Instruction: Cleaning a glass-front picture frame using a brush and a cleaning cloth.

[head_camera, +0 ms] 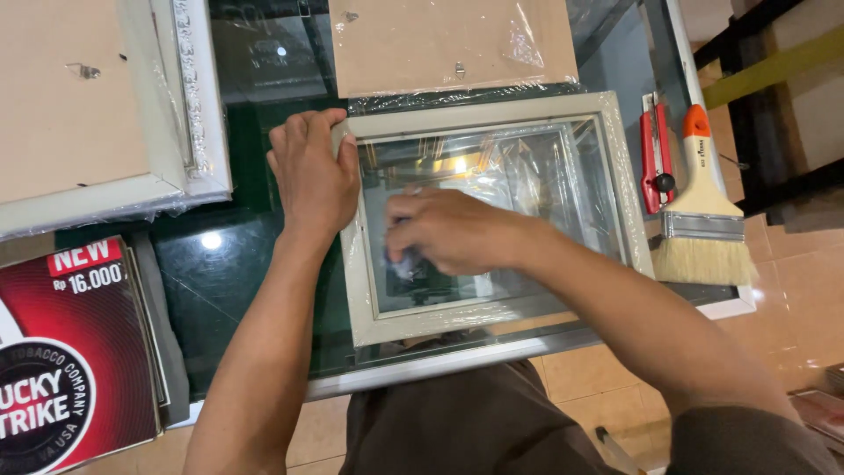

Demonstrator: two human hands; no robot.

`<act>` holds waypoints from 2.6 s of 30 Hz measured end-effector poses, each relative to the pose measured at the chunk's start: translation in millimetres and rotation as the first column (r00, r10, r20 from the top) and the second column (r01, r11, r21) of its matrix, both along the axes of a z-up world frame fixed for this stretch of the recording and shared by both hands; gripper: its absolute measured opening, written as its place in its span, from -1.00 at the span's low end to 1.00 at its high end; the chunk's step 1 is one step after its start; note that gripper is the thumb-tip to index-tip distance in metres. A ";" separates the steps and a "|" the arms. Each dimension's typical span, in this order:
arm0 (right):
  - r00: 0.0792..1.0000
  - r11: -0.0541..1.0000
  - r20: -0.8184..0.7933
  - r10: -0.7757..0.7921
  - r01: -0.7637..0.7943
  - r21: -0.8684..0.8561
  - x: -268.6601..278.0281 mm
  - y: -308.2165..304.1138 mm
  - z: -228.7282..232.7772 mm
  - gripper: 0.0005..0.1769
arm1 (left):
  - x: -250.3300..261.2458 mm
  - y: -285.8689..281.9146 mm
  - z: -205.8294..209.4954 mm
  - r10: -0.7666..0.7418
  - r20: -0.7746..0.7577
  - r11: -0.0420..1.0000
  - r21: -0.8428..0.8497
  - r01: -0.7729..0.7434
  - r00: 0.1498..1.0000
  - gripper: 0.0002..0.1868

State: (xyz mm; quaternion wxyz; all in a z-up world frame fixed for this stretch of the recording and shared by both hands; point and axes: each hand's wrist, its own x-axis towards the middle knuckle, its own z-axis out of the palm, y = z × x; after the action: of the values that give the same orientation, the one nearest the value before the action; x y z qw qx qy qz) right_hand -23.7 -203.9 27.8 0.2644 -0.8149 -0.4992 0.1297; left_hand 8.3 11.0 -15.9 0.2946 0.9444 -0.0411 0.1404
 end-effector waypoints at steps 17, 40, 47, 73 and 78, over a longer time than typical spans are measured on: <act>0.996 0.996 0.002 -0.090 0.090 -0.025 20.3 -32.1 8.2 -0.69 | -4.1 -1.7 8.1 0.001 0.041 1.000 -0.030 0.000 0.999 -0.74; 0.977 0.986 0.135 -0.163 0.168 -0.024 48.7 -52.6 -4.1 -0.72 | -3.1 1.0 6.1 -0.006 0.071 0.999 -0.033 0.009 0.997 -0.74; 0.985 0.979 0.121 -0.126 0.104 0.178 40.4 -8.1 -8.4 -0.69 | -1.7 2.6 3.9 -0.014 0.014 1.000 -0.021 0.014 1.000 -0.73; 0.843 0.917 0.374 -0.387 0.395 0.059 5.5 42.2 -8.0 -0.90 | -0.3 7.2 -3.2 0.038 0.060 0.998 -0.060 -0.034 0.997 -0.72; 0.967 0.975 0.140 -0.215 0.221 -0.032 -77.3 12.3 -1.5 -0.85 | -3.7 2.2 5.2 0.043 0.077 0.996 -0.085 -0.036 0.996 -0.74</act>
State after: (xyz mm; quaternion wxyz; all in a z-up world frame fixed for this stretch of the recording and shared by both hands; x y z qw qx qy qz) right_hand -100.9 -191.5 26.3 0.2231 -0.8778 -0.4202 0.0562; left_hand 4.6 13.2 -10.7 0.3293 0.9255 -0.0281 0.1848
